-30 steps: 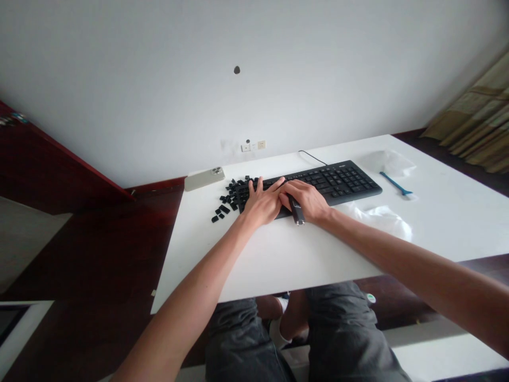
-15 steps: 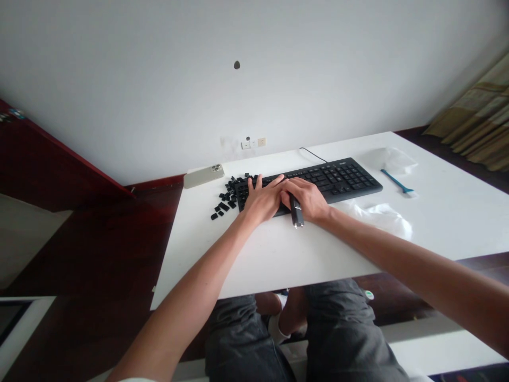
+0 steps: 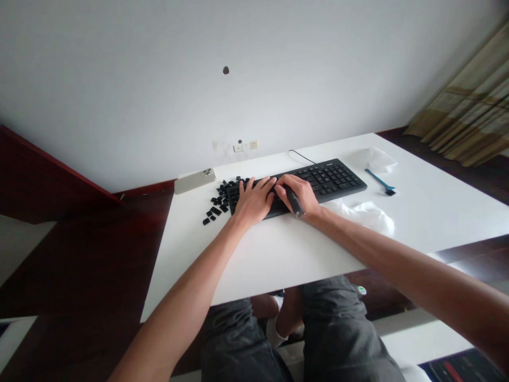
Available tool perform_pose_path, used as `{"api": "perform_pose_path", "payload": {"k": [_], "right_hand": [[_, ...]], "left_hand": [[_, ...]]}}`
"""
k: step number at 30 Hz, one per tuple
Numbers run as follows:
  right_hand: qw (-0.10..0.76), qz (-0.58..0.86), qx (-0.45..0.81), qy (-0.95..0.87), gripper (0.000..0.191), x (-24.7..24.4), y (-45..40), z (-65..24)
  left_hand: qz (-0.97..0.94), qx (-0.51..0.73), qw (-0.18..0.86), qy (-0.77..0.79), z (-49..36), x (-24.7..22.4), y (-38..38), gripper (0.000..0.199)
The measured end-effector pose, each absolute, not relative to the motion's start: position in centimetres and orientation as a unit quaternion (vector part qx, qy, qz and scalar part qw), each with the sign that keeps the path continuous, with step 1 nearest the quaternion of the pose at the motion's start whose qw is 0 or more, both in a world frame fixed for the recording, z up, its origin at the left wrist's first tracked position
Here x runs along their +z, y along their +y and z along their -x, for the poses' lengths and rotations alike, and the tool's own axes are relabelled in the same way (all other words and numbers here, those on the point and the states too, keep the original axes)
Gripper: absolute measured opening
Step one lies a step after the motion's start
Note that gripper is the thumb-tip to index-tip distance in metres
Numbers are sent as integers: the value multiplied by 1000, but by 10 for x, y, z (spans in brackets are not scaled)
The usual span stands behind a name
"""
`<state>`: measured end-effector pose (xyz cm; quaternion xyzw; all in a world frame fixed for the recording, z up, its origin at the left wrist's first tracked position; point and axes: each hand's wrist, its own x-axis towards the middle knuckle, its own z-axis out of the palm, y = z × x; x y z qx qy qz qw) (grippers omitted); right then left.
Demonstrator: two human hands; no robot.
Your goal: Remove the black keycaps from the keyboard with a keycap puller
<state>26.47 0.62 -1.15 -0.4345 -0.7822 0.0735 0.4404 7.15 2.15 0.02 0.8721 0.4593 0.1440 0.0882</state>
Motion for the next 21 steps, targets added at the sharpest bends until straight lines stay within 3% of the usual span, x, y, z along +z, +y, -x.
{"api": "perform_pose_path", "payload": {"k": [6,9,12,15,18,21], "right_hand": [[565,429,10,-705,26,28,-6,-280],[579,480,-18,-659,26,58,-34,-307],[503,565,-108,-645,23,65,-62,-361],[397,691,-156,-584,24,42,-80,-431],[271,777,-148,-549,26,7,-93,-485],[195,768,-103,-602,33,-18,-103,-504]], "left_hand": [[-877,172,52,445,-71,-3,24,50],[-879,177,55,440,-69,-5,25,50],[-879,188,59,435,-70,-7,25,50],[-878,204,65,428,-72,-9,26,49],[-877,223,63,420,-67,-6,32,47],[-862,254,41,436,-43,2,51,45]]}}
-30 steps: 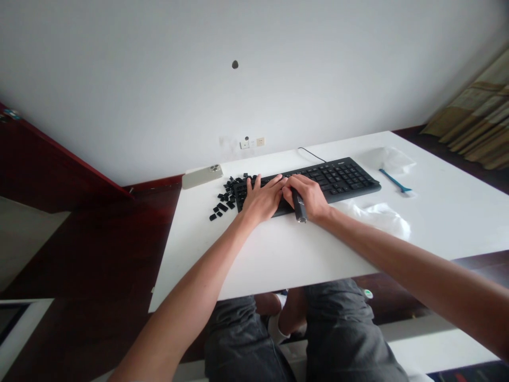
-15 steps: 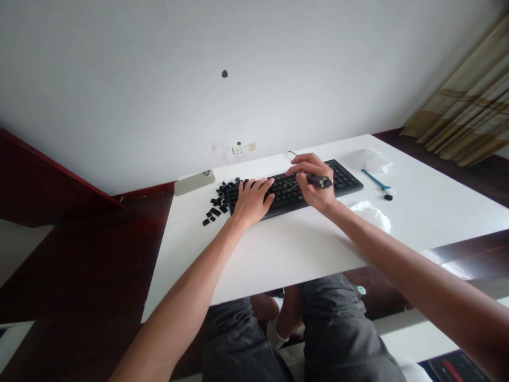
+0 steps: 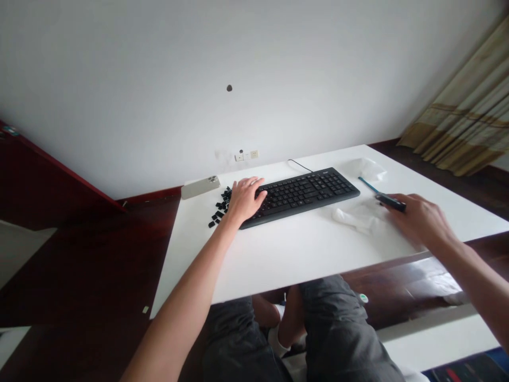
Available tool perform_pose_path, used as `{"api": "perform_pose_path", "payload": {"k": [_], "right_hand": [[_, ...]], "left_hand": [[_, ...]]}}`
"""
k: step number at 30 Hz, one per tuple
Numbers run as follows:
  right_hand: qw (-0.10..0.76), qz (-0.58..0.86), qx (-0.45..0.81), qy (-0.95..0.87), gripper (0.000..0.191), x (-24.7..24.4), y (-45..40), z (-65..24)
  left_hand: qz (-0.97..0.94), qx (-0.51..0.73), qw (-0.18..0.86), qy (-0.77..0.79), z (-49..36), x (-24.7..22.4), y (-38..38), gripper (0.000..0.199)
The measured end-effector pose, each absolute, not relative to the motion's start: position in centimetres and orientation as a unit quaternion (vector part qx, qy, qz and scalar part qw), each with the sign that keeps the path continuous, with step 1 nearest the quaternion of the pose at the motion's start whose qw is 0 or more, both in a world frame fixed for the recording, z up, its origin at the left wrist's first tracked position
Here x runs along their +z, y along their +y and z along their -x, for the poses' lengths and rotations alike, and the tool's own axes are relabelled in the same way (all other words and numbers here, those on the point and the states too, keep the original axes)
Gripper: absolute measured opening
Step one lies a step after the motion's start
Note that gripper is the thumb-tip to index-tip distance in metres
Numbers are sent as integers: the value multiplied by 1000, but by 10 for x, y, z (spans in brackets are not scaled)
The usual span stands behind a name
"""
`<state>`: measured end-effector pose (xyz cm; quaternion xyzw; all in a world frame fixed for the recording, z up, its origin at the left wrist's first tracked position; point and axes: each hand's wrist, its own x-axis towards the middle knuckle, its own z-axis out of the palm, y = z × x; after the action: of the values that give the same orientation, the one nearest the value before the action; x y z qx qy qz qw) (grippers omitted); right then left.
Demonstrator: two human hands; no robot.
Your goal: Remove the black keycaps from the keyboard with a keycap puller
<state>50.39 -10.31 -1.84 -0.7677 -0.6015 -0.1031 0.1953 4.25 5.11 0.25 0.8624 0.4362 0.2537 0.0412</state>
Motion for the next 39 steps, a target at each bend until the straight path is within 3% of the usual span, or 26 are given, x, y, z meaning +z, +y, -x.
{"api": "perform_pose_path", "payload": {"k": [5,10,14,20,23,26,29,34,39], "right_hand": [[170,771,-98,-606,31,-29,-107,-505],[182,774,-46,-605,24,-20,-104,-507],[246,774,-19,-584,25,13,-96,-468],[312,640,42,-701,29,63,-38,-364],[298,558,35,-774,21,61,4,-330],[279,495,23,-823,19,45,35,-309],[270,462,13,-844,29,30,45,-292],[280,444,31,-851,38,18,32,-282],[270,440,13,-857,36,9,36,-288]], "left_hand": [[-761,304,-5,573,50,9,101,52],[-780,143,53,607,138,-9,136,74],[-816,122,75,560,156,-16,151,68],[-763,148,107,620,188,10,129,82],[-676,199,131,697,244,23,62,71],[-532,290,166,778,304,11,-57,68],[-200,561,332,732,337,-44,-208,49],[44,641,400,653,292,-160,-423,43],[138,695,410,575,223,-190,-492,50]]}}
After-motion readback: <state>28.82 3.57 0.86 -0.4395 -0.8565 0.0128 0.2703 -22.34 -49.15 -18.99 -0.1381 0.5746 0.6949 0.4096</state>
